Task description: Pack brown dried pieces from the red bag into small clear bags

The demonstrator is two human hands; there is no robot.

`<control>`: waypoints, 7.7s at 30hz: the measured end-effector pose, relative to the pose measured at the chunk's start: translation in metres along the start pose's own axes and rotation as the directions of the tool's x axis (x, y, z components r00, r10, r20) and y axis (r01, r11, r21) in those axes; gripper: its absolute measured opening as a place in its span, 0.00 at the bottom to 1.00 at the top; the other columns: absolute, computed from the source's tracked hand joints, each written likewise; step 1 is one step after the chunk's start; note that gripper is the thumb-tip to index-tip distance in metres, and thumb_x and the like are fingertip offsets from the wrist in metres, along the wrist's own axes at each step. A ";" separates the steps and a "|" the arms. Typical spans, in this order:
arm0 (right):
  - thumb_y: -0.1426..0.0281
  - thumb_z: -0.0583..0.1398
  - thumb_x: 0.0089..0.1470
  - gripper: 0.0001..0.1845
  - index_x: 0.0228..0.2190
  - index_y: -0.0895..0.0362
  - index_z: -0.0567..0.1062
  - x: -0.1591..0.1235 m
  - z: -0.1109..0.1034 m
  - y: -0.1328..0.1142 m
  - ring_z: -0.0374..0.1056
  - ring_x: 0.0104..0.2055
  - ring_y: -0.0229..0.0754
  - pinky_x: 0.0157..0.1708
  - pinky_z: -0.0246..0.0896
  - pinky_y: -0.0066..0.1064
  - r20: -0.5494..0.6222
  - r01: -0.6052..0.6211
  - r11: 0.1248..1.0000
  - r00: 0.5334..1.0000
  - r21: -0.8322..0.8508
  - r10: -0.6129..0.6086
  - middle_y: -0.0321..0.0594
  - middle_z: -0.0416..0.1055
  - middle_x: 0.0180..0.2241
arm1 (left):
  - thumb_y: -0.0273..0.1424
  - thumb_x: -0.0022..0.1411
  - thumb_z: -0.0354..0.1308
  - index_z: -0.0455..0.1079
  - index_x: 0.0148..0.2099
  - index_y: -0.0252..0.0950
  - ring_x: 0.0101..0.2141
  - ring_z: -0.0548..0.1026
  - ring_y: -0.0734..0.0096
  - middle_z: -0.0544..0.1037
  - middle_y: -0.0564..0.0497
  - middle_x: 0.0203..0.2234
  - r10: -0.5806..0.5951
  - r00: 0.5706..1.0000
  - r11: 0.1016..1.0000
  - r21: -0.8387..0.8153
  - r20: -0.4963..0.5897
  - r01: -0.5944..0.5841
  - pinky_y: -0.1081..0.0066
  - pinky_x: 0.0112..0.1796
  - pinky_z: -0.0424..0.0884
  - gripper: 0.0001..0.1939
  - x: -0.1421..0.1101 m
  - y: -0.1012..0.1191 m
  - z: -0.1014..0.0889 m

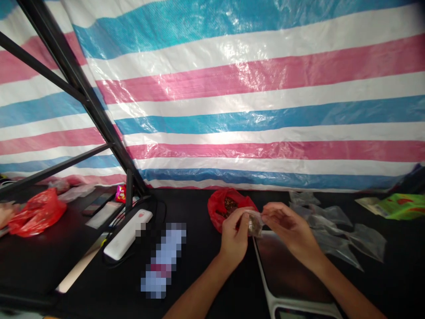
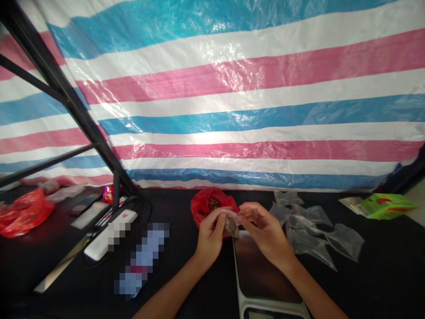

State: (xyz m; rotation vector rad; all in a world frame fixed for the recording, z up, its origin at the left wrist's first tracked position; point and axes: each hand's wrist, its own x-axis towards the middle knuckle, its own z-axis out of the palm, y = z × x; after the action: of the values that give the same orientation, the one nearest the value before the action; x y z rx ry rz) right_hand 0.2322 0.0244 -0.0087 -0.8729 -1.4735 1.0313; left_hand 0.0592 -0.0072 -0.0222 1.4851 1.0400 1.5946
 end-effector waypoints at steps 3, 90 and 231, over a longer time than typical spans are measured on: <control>0.55 0.72 0.54 0.19 0.43 0.50 0.78 0.000 0.001 0.004 0.78 0.39 0.45 0.41 0.77 0.33 -0.037 0.012 1.000 0.999 -0.004 -0.012 0.39 0.81 0.36 | 0.40 0.76 0.52 0.81 0.48 0.35 0.46 0.81 0.60 0.84 0.43 0.44 -0.004 0.999 1.000 -0.002 -0.033 0.004 0.65 0.50 0.74 0.19 0.000 0.000 0.001; 0.61 0.65 0.64 0.21 0.56 0.47 0.69 -0.017 0.012 0.003 0.73 0.40 0.43 0.44 0.67 0.35 0.006 0.096 0.964 0.995 -0.246 -0.098 0.36 0.79 0.39 | 0.41 0.69 0.63 0.74 0.40 0.35 0.34 0.79 0.69 0.81 0.49 0.32 -0.144 0.990 0.942 -0.303 0.011 0.141 0.72 0.37 0.73 0.14 -0.003 -0.004 0.008; 0.62 0.68 0.60 0.13 0.46 0.49 0.78 -0.010 -0.015 -0.007 0.75 0.35 0.40 0.39 0.73 0.27 0.038 0.169 0.956 0.986 -0.241 -0.164 0.34 0.78 0.32 | 0.41 0.72 0.53 0.57 0.72 0.35 0.51 0.78 0.49 0.79 0.38 0.55 0.207 0.867 0.622 0.623 0.453 -0.474 0.51 0.53 0.75 0.31 -0.005 -0.005 -0.011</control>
State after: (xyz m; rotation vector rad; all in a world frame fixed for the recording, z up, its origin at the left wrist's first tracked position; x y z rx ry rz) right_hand 0.2488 0.0146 -0.0050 -0.8949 -1.6827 0.7452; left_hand 0.0481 -0.0104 -0.0293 2.5434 1.3018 1.0988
